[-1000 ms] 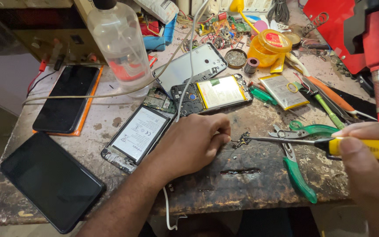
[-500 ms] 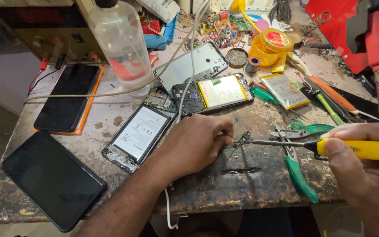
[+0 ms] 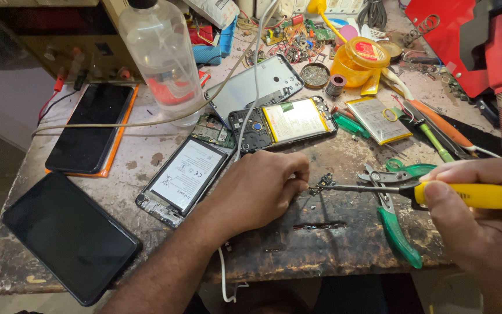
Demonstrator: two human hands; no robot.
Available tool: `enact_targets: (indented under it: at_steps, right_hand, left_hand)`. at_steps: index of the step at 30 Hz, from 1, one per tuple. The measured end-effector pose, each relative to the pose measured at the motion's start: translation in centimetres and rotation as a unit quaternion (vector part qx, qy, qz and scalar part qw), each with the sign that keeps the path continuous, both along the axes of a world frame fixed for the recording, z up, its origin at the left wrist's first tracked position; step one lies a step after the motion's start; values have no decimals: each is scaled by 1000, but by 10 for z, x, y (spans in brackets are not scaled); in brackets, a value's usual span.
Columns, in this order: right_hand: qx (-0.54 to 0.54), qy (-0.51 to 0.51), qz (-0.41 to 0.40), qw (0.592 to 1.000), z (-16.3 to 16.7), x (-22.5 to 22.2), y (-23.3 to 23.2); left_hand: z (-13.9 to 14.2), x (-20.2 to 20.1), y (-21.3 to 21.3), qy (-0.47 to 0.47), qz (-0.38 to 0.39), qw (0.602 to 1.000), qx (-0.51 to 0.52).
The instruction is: The person uses a soldering iron to apply solder to a small electronic component on a cluttered workbench. They repeatedly heat the component and add solder, occasionally using a small container to retrieve more solder.
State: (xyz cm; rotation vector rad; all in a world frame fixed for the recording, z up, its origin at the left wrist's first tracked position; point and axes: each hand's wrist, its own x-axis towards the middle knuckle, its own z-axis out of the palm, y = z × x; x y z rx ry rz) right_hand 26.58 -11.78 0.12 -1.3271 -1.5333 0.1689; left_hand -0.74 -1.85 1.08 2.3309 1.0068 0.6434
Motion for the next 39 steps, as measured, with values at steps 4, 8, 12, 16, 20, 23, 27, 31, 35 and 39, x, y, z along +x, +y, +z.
enact_targets:
  at_steps: [4,8,12,16,20,23,27,31,35,39]
  right_hand:
    - [14,-45,-26,999,0,3,3]
    - [-19,-49,-40,998,2,8,4]
    - [10,-10,-10,1000,-1,3,3]
    - [13,3,-12,1000,-3,1,2]
    - [4,-21,-17,1000,-1,6,3]
    - [-5,-21,-24,999,-2,7,4]
    - [10,-5,-10,1000,-4,5,4]
    - [24,-22,-2,999,-3,4,5]
    - [12,-28,-10,999,-1,6,8]
    - [19,-68,-10,997,0,7,9]
  left_hand:
    - [1,1,0,0,0,1000,-8]
    - [0,0,0,1,0,1000,-8]
    - [-1,0,0,4,0,1000,-12]
    - [-2,0,1,-2,-5,1000,-1]
    - [-2,-1,1,-6,-8,1000,0]
    - [-1,-1,0,-3,-3,1000,-6]
    - [0,0,0,6,1,1000,-17]
    - [1,0,0,9,-2,1000,-14]
    - [1,0,0,10,-3,1000,-16]
    - [1,-1,0,7,-3,1000,-11]
